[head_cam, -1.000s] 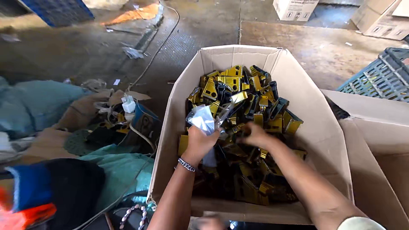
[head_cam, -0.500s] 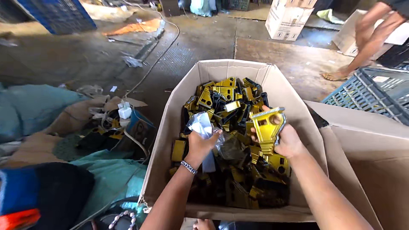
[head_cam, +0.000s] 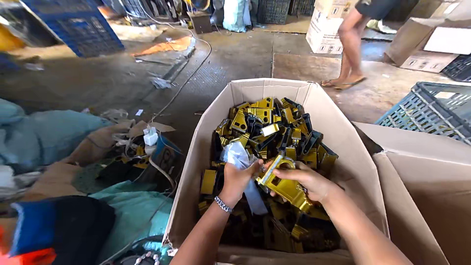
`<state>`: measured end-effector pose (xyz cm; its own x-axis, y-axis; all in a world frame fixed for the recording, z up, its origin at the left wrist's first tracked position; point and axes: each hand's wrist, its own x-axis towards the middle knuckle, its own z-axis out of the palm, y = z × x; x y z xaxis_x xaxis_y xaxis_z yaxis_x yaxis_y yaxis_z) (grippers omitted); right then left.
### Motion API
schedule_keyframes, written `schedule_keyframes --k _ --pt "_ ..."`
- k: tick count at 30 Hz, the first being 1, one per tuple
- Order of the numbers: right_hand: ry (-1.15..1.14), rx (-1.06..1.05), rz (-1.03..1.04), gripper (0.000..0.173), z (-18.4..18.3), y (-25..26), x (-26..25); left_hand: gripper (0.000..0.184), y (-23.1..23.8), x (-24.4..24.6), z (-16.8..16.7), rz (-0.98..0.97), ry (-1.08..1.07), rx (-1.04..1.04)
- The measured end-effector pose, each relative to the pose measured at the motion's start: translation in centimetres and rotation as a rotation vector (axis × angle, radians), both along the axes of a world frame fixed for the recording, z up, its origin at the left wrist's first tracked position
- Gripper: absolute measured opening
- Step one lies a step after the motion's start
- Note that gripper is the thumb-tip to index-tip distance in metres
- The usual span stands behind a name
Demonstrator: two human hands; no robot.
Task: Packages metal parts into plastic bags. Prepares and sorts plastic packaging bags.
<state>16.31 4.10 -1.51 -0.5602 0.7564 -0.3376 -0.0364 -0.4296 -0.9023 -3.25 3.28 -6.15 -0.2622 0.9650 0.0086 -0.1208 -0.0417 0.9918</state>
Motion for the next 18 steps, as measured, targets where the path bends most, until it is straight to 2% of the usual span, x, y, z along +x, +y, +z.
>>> schedule_keyframes --k 4,6,8,9,11,13,14,15,16,17,18 --pt "-0.126 -0.024 -0.383 0.032 -1.3 0.6 1.1 0.058 0.4 -0.6 -0.3 -0.021 0.113 -0.027" --pt "-0.128 -0.009 -0.341 0.036 -1.2 0.3 2.3 0.049 0.5 -0.5 -0.9 -0.059 0.200 -0.001" --pt "-0.191 0.034 -0.209 0.046 -0.6 0.0 1.7 0.035 0.3 0.5 -0.9 -0.100 0.232 0.079" --pt "-0.246 0.082 -0.206 0.049 -0.7 0.1 1.0 0.032 0.2 0.9 -0.9 -0.109 0.244 0.128" --pt "-0.383 0.327 -0.355 0.054 -1.6 0.2 -0.2 0.027 0.2 1.3 -0.6 -0.103 0.192 0.141" --pt "-0.590 0.734 -0.448 0.055 -3.0 0.3 -0.9 0.022 0.0 1.6 0.9 -0.108 -0.008 -0.002" --pt "-0.742 0.851 -0.347 0.055 -3.3 0.2 -1.0 0.019 -0.1 1.8 1.6 -0.113 -0.102 -0.074" --pt "-0.905 0.800 -0.141 0.060 -2.8 -0.1 -1.3 0.018 -0.2 2.0 2.1 -0.117 -0.159 -0.114" --pt "-1.031 0.677 0.047 0.064 -2.3 -0.2 -2.0 0.018 -0.3 2.1 2.1 -0.120 -0.165 -0.127" --pt "-1.079 0.545 0.142 0.067 -2.0 0.1 -2.7 0.019 -0.3 2.0 1.8 -0.139 -0.131 -0.129" --pt "-1.061 0.453 0.147 0.069 -2.1 0.6 -3.0 0.020 -0.2 2.0 1.6 -0.158 -0.075 -0.131"
